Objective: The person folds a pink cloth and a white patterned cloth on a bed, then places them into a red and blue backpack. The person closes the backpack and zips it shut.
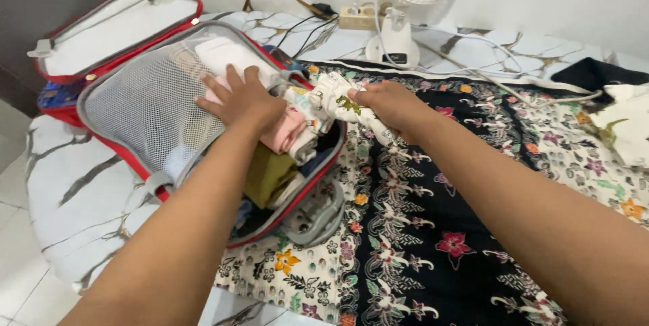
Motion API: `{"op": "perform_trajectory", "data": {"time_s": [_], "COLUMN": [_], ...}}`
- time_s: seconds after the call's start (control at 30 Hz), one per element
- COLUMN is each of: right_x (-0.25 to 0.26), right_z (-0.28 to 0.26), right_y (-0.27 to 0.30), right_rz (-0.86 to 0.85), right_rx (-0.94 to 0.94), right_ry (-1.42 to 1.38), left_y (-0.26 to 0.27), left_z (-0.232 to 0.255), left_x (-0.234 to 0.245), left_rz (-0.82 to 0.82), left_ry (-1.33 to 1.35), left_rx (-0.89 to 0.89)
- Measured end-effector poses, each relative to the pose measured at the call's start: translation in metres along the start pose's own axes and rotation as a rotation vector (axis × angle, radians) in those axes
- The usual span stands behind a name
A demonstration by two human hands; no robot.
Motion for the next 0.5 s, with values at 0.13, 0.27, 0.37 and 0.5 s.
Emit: {"op": "perform_trajectory", "data": {"time_s": [0.13,0.27,0.37,0.5], "right_x": [-0.030,-0.059,-0.084,-0.094], "right_z": [-0.011,-0.027,-0.043,-0.051], "right_y": [-0.025,-0.055,-0.073,-0.072], "right_rz": [0.037,0.004,-0.056,0.063], "right_rx": [-0.020,0.098,0.286,0.294], "right_ry": [0.114,0.164,0.730,0.614], "left_y": [0.005,0.009,0.002,-0.020], "left_z": [-0.008,-0.012,-0.013,-0.018], "left_x": [0.001,0.007,0.004,0.005], "left_rz": [-0.100,-0.093,-0.009,0.217], "left_ry": [0.021,0.085,0.070,-0.008], "left_rx": [-0.008,-0.057,-0.089,-0.178]}}
Point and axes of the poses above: each hand's wrist, its own y-axis away from the middle knuckle, its own x-axis out of the back of the hand, z = x × y, the point moved 4 cm from there along -y, towards the middle knuckle, and after that the axes turned 3 degrees about -x, right-handed, at the moved point
